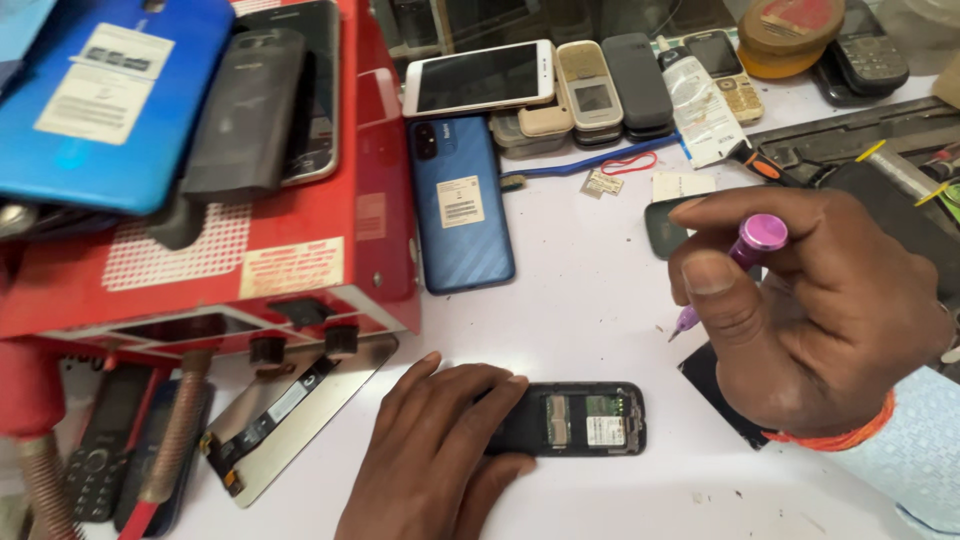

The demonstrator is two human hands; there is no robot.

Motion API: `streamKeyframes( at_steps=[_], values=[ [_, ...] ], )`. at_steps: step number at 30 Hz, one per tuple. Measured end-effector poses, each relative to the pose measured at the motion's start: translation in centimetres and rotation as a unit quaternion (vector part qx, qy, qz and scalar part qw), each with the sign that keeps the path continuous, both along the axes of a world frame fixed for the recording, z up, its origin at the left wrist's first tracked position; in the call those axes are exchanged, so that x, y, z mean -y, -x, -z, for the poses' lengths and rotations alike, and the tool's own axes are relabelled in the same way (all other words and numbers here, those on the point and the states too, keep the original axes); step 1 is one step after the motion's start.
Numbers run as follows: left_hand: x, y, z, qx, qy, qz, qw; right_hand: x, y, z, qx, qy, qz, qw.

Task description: The person uses a small screwdriver to remove screws from a mobile phone, then disassembles the device by removing the back cover and battery. They handle the motherboard and keypad separately, inspecting components before reassembling the phone.

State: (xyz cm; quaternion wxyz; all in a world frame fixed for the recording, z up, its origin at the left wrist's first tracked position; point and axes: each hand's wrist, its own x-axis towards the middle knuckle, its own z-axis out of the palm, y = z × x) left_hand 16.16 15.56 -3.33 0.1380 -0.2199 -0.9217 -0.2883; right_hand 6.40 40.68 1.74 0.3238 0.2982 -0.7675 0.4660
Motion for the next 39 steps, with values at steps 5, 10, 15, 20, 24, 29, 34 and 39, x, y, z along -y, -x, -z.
streamKeyframes(
  at_steps=[5, 10, 15, 20, 24, 29, 34, 39],
  values=[
    [-0.4, -0.8, -1.4, 0.038, -0.004, -0.007, 0.999, -0.1, -1.0, -0.5, -0.006, -0.036, 0.000, 0.999],
    [-0.5, -1.5, -2.1, 0.039, -0.015, -0.009, 0.999, -0.1, -1.5, -0.7, -0.001, -0.029, -0.023, 0.999],
    [-0.4, -1.6, -2.0, 0.048, -0.016, -0.005, 0.999, -0.2, -1.0, -0.5, -0.003, -0.031, -0.043, 0.999],
    [-0.4, -1.5, -1.9, 0.049, -0.011, -0.005, 0.999, -0.1, -0.9, -0.4, 0.005, -0.025, -0.047, 0.999],
    [-0.1, -1.6, -1.9, 0.029, -0.007, 0.003, 1.000, 0.1, -1.1, -0.3, 0.007, -0.019, -0.038, 0.999],
    [0.0, -1.8, -2.0, 0.010, -0.001, 0.003, 1.000, 0.2, -1.4, -0.6, -0.011, -0.056, -0.006, 0.998],
    [0.1, -2.0, -2.0, 0.016, 0.006, 0.002, 1.000, 0.4, -1.6, -1.0, -0.002, -0.074, 0.005, 0.997],
    [0.4, -2.2, -1.8, 0.001, 0.008, 0.002, 1.000, 1.0, -1.3, -1.4, 0.033, -0.131, -0.006, 0.991]
  ],
)
